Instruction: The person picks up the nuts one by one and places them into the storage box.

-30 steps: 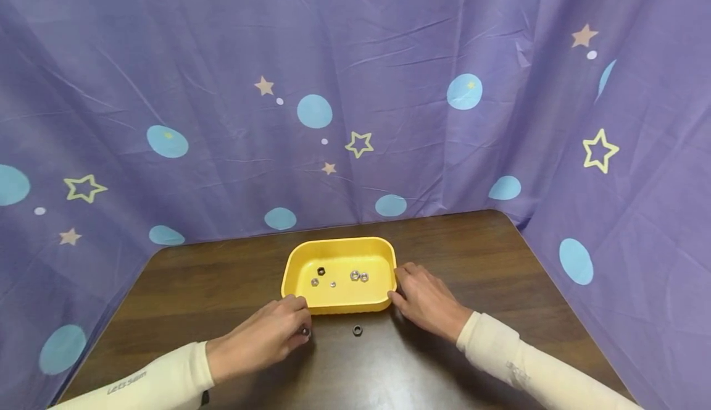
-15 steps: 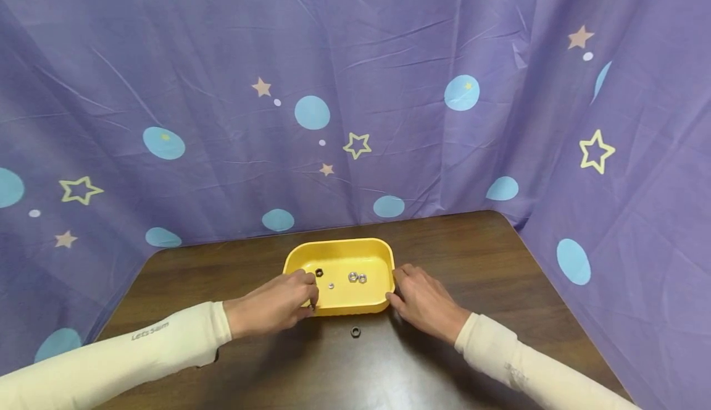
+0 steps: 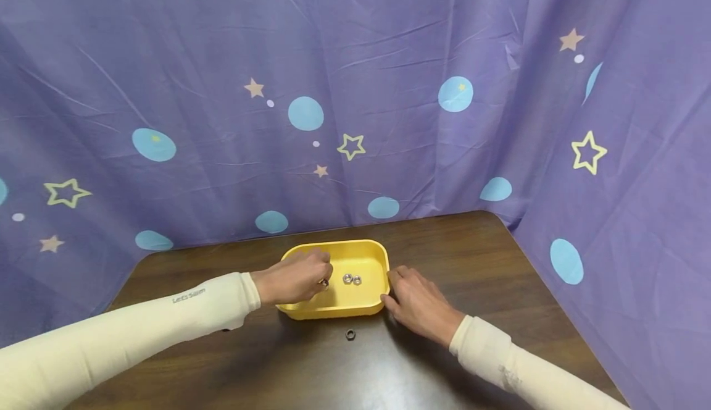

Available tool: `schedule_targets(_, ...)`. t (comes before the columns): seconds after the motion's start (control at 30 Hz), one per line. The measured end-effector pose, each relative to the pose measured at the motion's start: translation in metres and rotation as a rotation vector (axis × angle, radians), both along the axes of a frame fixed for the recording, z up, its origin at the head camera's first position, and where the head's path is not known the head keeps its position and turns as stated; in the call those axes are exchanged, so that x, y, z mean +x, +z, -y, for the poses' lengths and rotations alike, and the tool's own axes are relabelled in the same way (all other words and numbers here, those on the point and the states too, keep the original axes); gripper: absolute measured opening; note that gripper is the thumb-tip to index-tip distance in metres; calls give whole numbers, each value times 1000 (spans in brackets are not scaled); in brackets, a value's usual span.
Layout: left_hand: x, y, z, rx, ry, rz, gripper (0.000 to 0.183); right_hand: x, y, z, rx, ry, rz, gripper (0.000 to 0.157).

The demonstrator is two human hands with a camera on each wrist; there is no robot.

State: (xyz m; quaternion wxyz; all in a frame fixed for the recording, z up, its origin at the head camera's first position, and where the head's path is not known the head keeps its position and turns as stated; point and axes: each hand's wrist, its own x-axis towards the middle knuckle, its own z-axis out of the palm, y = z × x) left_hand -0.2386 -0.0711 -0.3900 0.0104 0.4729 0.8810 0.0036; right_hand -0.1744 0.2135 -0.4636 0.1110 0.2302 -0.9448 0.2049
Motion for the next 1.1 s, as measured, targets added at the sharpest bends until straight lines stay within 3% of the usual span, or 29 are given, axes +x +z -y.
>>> schedule_targets(0.37,-32,-19,-34,-34,-35,-13,20,0,-1,1,6,-29,26,43)
schedule_targets(0.8,-53,-48,-78,-102,-41,-39,22,-2,-4,3,-14,-31,34,44)
schedule_targets(1.1,-62,-64,-89,-124,-13,-49,29,0,-7,1,0,-11,-3,43)
